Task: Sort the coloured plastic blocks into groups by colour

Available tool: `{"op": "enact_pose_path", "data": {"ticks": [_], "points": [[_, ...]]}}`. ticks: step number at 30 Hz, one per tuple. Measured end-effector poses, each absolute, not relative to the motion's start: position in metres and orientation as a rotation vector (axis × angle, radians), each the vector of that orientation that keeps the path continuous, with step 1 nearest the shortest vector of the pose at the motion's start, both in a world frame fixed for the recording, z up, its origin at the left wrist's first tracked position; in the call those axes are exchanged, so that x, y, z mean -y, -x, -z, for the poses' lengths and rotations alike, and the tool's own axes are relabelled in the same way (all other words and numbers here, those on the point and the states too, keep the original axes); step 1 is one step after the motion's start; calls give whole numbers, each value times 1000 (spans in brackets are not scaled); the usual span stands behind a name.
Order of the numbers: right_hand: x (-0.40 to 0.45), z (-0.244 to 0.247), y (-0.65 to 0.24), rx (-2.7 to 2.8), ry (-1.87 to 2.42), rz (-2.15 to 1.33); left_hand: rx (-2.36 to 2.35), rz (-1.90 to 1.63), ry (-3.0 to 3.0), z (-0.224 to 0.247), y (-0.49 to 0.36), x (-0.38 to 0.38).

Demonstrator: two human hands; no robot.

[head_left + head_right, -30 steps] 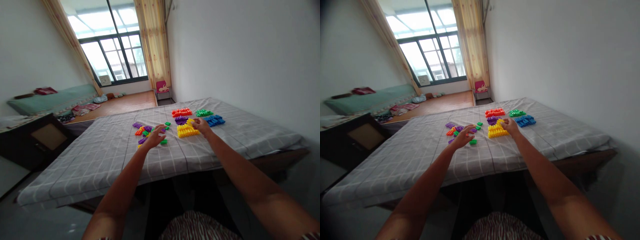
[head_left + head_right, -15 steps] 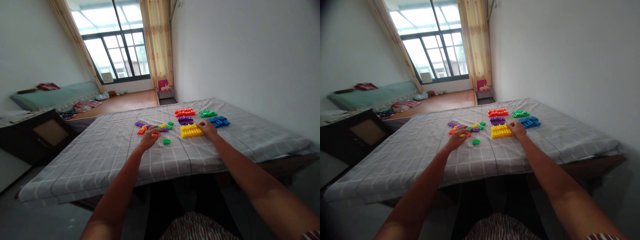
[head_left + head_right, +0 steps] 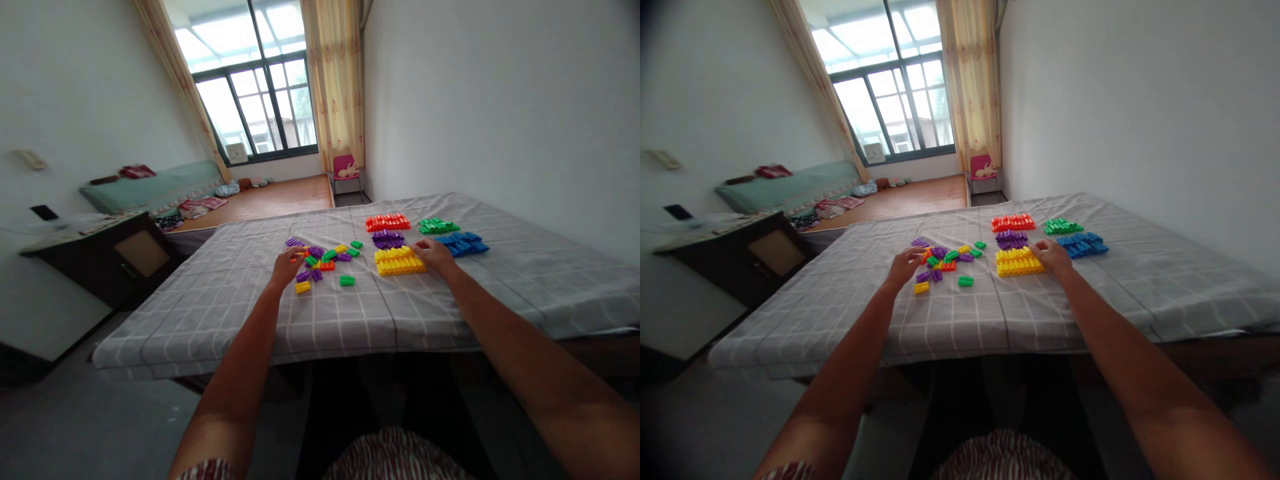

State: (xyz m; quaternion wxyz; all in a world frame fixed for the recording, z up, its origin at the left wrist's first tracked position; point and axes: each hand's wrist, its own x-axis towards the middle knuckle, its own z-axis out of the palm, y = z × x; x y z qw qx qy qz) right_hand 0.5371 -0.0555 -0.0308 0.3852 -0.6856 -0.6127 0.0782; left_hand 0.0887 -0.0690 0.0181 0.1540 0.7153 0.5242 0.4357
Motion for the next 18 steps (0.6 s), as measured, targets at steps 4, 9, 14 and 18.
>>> {"op": "enact_pose_path", "data": {"ticks": [4,9,14,18], "points": [[59,37,-549,1352,1731,-105,-1768,-1105,-2038,-12,-79,54],[60,44,-559,1289,1731,-82,-1988,-908,-1996,-4,-73,33],[63,42,-554,1330,1704,-131,-1855,-850,-2205,-2,-86,20],[66,40,-552,1336,1713,-149,-1846,-796,-2247,2,-91,16]]}}
